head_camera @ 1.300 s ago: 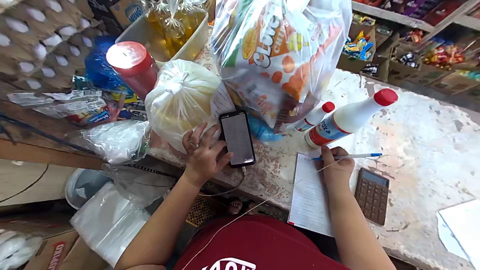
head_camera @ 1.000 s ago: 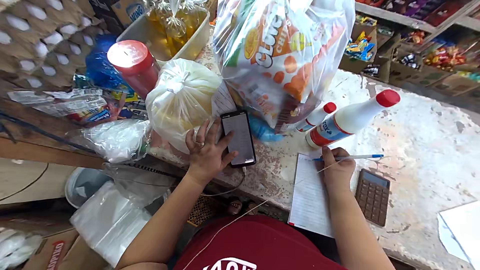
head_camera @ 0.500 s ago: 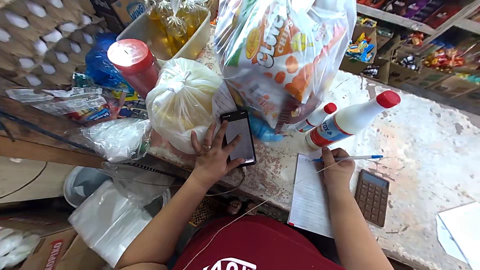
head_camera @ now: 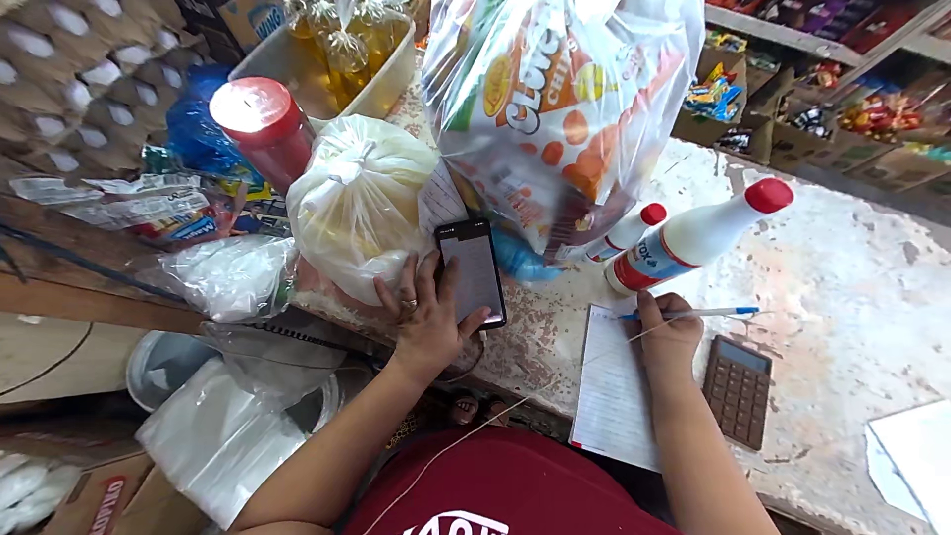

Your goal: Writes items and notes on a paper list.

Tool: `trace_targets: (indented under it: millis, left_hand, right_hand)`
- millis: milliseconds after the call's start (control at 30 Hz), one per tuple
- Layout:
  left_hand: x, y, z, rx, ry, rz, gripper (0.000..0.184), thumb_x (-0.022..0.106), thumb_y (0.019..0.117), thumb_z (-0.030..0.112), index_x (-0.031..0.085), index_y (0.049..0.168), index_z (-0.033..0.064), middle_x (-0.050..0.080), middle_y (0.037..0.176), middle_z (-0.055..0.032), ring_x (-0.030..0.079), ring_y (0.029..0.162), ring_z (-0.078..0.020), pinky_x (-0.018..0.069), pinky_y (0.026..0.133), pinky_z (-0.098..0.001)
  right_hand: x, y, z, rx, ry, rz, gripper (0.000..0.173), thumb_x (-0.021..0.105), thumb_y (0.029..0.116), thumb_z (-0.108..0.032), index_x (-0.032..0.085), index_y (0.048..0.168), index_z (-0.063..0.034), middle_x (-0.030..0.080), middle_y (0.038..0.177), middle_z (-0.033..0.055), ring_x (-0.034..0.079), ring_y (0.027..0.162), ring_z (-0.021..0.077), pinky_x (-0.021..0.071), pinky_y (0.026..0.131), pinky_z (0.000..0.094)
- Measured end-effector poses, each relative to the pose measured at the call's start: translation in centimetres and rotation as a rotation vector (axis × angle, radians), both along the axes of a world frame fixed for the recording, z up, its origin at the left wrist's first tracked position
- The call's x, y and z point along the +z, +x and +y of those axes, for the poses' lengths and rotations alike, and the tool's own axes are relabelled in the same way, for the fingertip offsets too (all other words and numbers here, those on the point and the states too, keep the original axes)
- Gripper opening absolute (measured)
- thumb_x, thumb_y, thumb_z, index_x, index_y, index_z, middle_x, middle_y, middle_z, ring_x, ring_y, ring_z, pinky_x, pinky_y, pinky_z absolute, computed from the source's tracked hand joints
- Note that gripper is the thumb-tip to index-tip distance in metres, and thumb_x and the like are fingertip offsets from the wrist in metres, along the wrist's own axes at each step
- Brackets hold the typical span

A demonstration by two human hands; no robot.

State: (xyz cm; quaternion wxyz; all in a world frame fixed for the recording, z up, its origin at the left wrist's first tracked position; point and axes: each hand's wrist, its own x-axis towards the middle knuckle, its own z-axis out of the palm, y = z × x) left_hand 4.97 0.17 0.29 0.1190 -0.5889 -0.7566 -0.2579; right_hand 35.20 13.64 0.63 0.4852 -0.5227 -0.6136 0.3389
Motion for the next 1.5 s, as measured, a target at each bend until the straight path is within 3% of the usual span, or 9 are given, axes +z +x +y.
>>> trace_targets:
  millis: [133, 400, 733, 1500]
  left_hand:
    - [-0.39, -0.12, 0.2, 0.005, -0.005, 0.032, 0.076, 0.041, 0.0956, 0.073, 0.059, 0.141, 0.0154, 0.048, 0.152, -0.0216, 0.03, 0.149, -0.0487, 0.0066, 0.112, -0.0802]
    - [0.0, 0.69, 0.95, -0.046, -0.057, 0.025, 0.065, 0.048, 0.0951, 0.069, 0.052, 0.149, 0.0341, 0.04, 0.158, -0.0221, 0.027, 0.15, -0.0507, 0.0076, 0.108, -0.0841]
    - [0.41, 0.54, 0.92, -0.058, -0.121, -0.037, 0.065, 0.051, 0.0942, 0.069, 0.051, 0.15, 0.0369, 0.031, 0.163, -0.0255, 0.021, 0.151, -0.0528, 0.0049, 0.108, -0.0853]
    - [0.42, 0.31, 0.79, -0.055, -0.096, -0.002, 0.065, 0.049, 0.0947, 0.07, 0.05, 0.151, 0.037, 0.034, 0.163, -0.022, 0.022, 0.152, -0.0498, 0.0055, 0.11, -0.0831]
  right_hand:
    - [-0.21, 0.12, 0.19, 0.007, 0.002, -0.004, 0.027, 0.066, 0.0971, -0.014, 0.052, 0.074, -0.0177, 0.051, 0.058, -0.013, 0.049, 0.048, -0.0021, 0.045, 0.048, 0.0171]
    - [0.1, -0.02, 0.02, 0.002, -0.005, 0.0, 0.027, 0.065, 0.0982, -0.013, 0.052, 0.074, -0.0169, 0.051, 0.057, -0.0127, 0.049, 0.048, -0.0024, 0.0448, 0.048, 0.0167]
    - [0.02, 0.15, 0.05, 0.013, -0.003, -0.024, 0.025, 0.065, 0.0974, -0.016, 0.052, 0.076, -0.0168, 0.051, 0.059, -0.0124, 0.05, 0.049, -0.0018, 0.0454, 0.049, 0.0177]
    - [0.11, -0.15, 0.05, -0.002, -0.01, 0.014, 0.029, 0.065, 0.0982, -0.011, 0.052, 0.073, -0.0169, 0.051, 0.056, -0.0118, 0.049, 0.047, -0.0013, 0.045, 0.048, 0.0173]
